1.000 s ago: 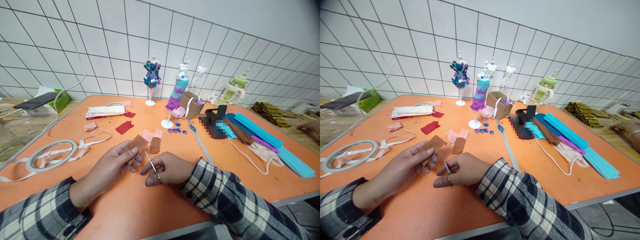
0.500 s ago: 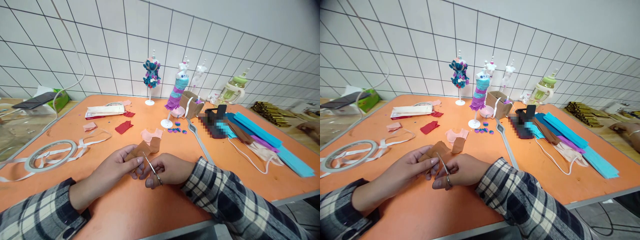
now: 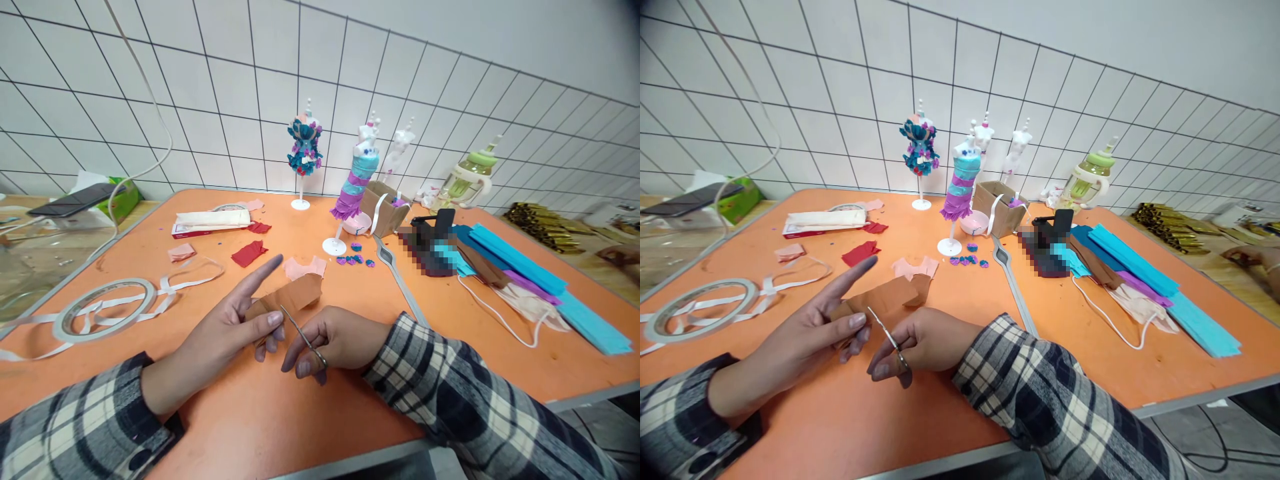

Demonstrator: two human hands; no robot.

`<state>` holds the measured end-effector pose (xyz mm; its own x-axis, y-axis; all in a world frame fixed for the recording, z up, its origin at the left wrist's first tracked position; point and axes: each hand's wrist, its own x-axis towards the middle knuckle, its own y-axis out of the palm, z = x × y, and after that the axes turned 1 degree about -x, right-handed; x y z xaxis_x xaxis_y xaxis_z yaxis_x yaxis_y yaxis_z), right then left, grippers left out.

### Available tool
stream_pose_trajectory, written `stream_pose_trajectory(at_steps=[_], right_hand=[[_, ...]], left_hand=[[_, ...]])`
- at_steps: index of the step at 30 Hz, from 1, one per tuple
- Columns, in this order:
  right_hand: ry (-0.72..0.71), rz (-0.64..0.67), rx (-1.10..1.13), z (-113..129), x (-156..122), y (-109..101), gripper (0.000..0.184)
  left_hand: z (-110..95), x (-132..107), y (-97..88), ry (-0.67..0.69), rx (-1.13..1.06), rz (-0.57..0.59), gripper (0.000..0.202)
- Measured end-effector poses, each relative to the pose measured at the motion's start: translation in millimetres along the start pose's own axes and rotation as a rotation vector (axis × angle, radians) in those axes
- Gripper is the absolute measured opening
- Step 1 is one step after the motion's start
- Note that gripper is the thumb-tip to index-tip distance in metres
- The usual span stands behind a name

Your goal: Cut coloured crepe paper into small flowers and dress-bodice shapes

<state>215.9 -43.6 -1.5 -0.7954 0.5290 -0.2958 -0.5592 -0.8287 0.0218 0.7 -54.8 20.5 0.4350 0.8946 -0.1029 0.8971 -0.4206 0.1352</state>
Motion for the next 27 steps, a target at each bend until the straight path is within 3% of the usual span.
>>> stream_pose_trajectory(at_steps=[7,11,16,20,27], right_hand=[[-0.034,0.089,0.032,3.9,-1.9,1.2,0.048],[-0.037,0.102,0.056,5.2,-2.3,2.2,0.054],[-0.034,0.114,0.074,12.7,-4.0,3.5,0.062],[-0.053,0.151,0.076,11.8,-3.8,2.9,0.068],[-0.015,0.190,0.021,7.9,-4.5,1.6,0.078]], left_hand=[[2.2,0.7,-2.6,-0.006,-0.005,0.037,0.039],[3.2,3.0,-2.9,0.010,-0.008,0.062,0.024],[8.8,5.7,-5.2,0.031,0.005,0.096,0.020],[9.5,6.0,-4.2,-0.001,0.024,0.097,0.032],[4.7,6.6,-5.8,0.058,0.179,0.030,0.034]])
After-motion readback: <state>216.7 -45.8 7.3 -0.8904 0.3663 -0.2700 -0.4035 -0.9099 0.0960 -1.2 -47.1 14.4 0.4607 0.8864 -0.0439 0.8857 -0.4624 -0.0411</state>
